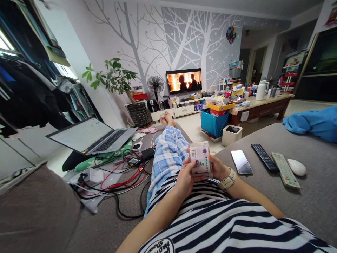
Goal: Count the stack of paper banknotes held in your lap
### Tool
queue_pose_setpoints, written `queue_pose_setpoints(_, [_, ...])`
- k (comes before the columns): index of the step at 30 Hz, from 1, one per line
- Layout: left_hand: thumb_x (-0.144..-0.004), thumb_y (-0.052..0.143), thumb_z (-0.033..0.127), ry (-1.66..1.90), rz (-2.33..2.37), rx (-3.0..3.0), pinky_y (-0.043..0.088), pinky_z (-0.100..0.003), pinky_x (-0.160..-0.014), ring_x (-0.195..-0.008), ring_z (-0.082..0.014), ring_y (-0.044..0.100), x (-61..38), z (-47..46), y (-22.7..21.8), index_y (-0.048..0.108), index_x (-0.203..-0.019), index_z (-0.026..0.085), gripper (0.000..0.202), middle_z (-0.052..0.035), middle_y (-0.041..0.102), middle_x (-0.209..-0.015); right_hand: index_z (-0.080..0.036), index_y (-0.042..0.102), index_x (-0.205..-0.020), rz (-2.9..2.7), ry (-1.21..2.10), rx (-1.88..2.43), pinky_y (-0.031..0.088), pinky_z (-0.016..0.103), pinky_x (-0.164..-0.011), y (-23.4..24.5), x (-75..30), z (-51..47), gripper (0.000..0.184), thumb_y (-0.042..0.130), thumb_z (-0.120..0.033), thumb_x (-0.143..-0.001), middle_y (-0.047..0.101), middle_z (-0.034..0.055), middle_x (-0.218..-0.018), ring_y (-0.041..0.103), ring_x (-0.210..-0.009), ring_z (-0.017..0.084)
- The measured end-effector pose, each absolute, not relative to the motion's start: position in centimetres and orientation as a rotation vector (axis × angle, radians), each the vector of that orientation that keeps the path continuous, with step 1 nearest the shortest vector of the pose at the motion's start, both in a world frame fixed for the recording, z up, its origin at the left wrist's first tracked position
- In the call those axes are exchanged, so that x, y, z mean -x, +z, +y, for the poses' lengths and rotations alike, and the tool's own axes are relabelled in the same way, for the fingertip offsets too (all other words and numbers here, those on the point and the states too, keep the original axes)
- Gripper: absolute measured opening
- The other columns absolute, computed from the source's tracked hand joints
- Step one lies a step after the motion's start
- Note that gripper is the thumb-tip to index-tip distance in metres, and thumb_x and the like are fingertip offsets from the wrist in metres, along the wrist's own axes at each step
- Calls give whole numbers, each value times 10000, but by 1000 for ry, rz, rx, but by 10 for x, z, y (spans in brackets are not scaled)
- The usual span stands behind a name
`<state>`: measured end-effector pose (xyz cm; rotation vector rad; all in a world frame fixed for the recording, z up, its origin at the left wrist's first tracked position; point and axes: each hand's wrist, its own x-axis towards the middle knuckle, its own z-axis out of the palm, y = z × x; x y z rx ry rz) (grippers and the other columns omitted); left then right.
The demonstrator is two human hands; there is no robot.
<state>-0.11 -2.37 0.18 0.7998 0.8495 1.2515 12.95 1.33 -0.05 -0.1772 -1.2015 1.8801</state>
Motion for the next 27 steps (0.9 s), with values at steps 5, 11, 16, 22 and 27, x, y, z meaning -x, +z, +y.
queue_pose_setpoints(5, [-822,673,346,1249,866,-812,589,-285,-570,-816,-209,675,0,-24,1,632,-1054,168,295,-83,685,-992,-191,582,-1206,-1153,1899,156,561,418,-787,-5,-127,17,571,656,-436,-695,731,118,-1081,688,-945,280])
queue_pose_setpoints(11, [-770,726,368,1286,894,-871,589,-286,-568,-839,-215,663,-2,-23,-2,661,-990,170,302,-82,673,-1032,-133,640,-1114,-1169,1746,296,563,406,-712,-4,-125,18,528,614,-378,-647,752,125,-960,699,-841,283])
queue_pose_setpoints(16, [-769,689,337,1341,918,-818,564,-283,-537,-734,-206,673,1,-20,1,668,-939,152,253,-65,699,-842,-171,663,-1086,-1242,1575,381,551,379,-749,7,-123,15,440,665,-419,-722,747,87,-907,693,-849,256])
queue_pose_setpoints(22, [-792,628,292,1445,925,-684,557,-281,-560,-663,-177,672,4,-15,3,670,-909,134,201,-59,725,-787,-212,639,-982,-1185,940,665,479,261,-652,0,-130,12,324,764,-404,-752,635,-21,-747,591,-692,151])
queue_pose_setpoints(27, [-769,663,255,1475,896,-680,561,-272,-596,-679,-169,685,4,-15,0,664,-933,150,195,-39,731,-781,-212,599,-866,-1258,718,806,402,250,-565,-15,-126,9,306,750,-458,-764,563,-44,-663,484,-580,130])
